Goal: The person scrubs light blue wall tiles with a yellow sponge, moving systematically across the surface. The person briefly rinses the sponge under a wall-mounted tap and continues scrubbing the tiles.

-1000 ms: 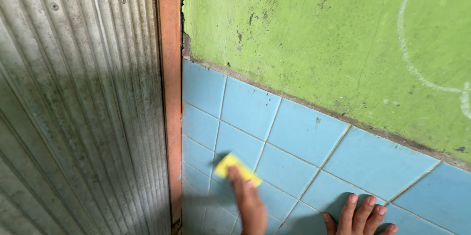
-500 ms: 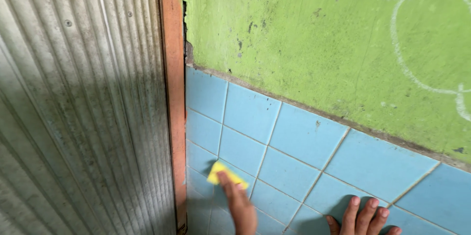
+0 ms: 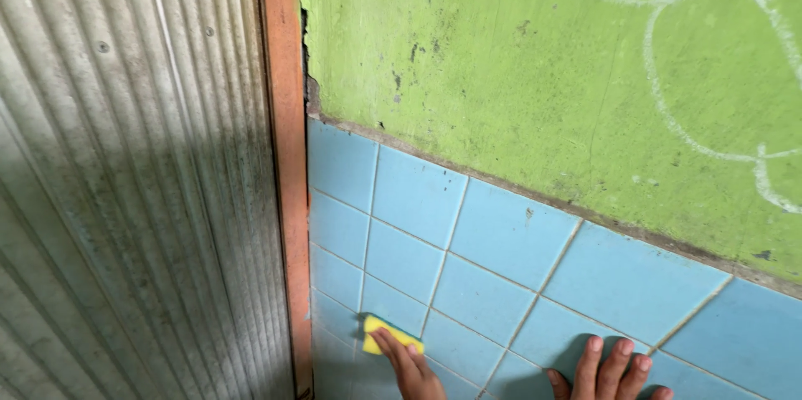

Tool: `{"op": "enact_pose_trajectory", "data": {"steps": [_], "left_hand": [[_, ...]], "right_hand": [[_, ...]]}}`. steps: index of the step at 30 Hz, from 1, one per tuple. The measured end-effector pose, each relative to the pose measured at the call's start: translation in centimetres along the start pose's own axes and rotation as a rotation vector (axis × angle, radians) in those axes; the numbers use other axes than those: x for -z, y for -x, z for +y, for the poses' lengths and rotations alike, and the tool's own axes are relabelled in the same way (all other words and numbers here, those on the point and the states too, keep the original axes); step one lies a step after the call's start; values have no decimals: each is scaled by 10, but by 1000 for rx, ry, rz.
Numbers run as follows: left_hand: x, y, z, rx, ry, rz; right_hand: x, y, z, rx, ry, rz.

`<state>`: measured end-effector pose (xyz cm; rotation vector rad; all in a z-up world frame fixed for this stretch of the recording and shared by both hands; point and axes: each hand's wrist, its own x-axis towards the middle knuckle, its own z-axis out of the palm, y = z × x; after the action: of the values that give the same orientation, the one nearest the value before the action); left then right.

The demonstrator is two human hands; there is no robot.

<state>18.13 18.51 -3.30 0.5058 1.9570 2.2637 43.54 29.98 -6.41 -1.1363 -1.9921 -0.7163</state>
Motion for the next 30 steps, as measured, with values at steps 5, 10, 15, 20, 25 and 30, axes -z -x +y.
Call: {"op": "enact_pose_trajectory", "data": {"steps": [5,10,15,20,25,30], "left_hand": [[-27,-13,24,-216,112,15],[-50,41,16,-507,-40,-194],[-35,47,-34,-184,125,72],[-48,37,11,-71,83,101],[-70,93,27,-395,-40,-186],[-48,85,-16,-108,91,52]], "right_hand": [[6,3,-5,-52,-14,-17],[15,2,-16,-63,1,-18],[22,-2,-13,-19,-27,68],[29,-5,-19,-45,6,5],[34,-6,-22,-30,8,76],[37,-8,-18,-25,18,6]]}}
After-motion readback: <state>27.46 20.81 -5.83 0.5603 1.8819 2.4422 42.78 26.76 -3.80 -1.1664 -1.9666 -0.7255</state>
